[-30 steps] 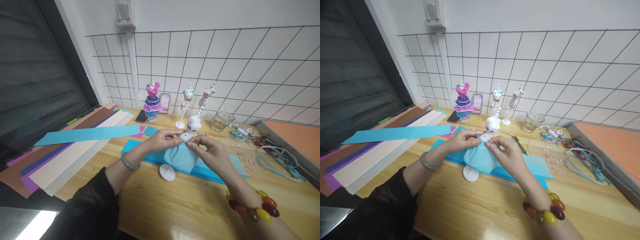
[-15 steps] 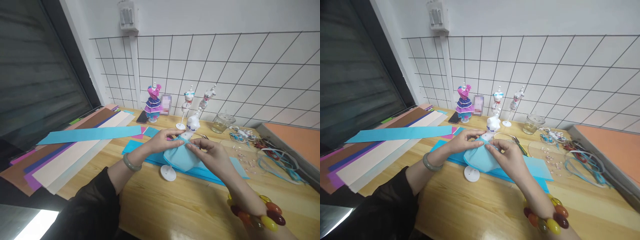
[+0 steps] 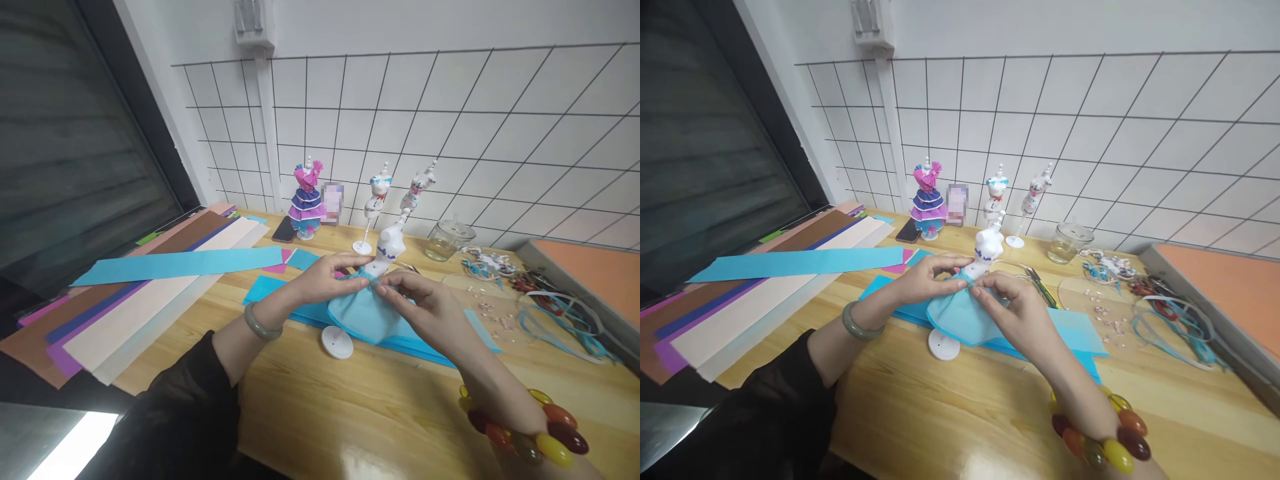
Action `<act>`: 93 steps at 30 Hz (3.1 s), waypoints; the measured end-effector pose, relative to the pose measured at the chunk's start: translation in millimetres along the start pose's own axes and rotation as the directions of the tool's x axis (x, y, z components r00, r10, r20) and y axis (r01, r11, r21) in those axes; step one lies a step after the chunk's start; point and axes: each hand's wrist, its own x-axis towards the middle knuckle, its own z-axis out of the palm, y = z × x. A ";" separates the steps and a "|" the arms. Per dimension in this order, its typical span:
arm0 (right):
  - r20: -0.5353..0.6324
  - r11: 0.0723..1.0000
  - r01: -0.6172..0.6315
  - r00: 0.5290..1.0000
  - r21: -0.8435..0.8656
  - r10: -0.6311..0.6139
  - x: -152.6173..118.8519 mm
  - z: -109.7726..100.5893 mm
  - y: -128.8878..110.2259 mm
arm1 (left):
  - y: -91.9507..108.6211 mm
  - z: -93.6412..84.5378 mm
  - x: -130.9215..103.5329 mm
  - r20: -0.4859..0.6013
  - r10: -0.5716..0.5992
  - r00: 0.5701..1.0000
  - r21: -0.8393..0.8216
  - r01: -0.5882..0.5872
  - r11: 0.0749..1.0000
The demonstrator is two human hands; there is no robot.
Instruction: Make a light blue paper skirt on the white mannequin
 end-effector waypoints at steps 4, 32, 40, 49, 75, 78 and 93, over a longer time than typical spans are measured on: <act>-0.026 0.995 -0.078 0.996 0.055 0.080 0.3 1.4 0.3 | 2.8 0.0 -0.5 0.016 -0.001 1.000 0.009 0.001 1.000; -0.160 0.994 -0.040 0.985 0.099 0.056 -1.6 15.6 13.5 | 13.6 4.9 -1.9 -0.095 -0.064 0.993 -0.018 0.062 0.998; -0.231 0.903 0.241 0.914 -0.355 -0.334 -3.1 9.4 11.4 | 9.7 -1.4 2.0 -0.161 -0.128 0.979 -0.007 0.128 0.992; 0.115 0.435 0.564 0.692 -0.702 -0.713 -12.3 35.6 -7.3 | -1.5 -3.0 3.7 -0.247 -0.161 0.956 0.062 0.181 0.981; -0.167 0.963 0.129 0.971 -0.237 -0.171 1.5 14.0 27.6 | 2.7 -6.4 3.2 -0.049 -0.071 0.996 -0.017 0.070 0.997; -0.036 0.991 -0.096 0.995 -0.097 0.093 7.0 6.1 36.6 | 2.3 -6.6 3.1 -0.012 -0.076 0.997 -0.049 0.075 0.996; -0.065 0.962 -0.134 0.986 0.239 0.153 1.5 11.9 20.6 | 6.3 -6.2 1.6 -0.009 -0.031 0.999 0.007 0.031 0.999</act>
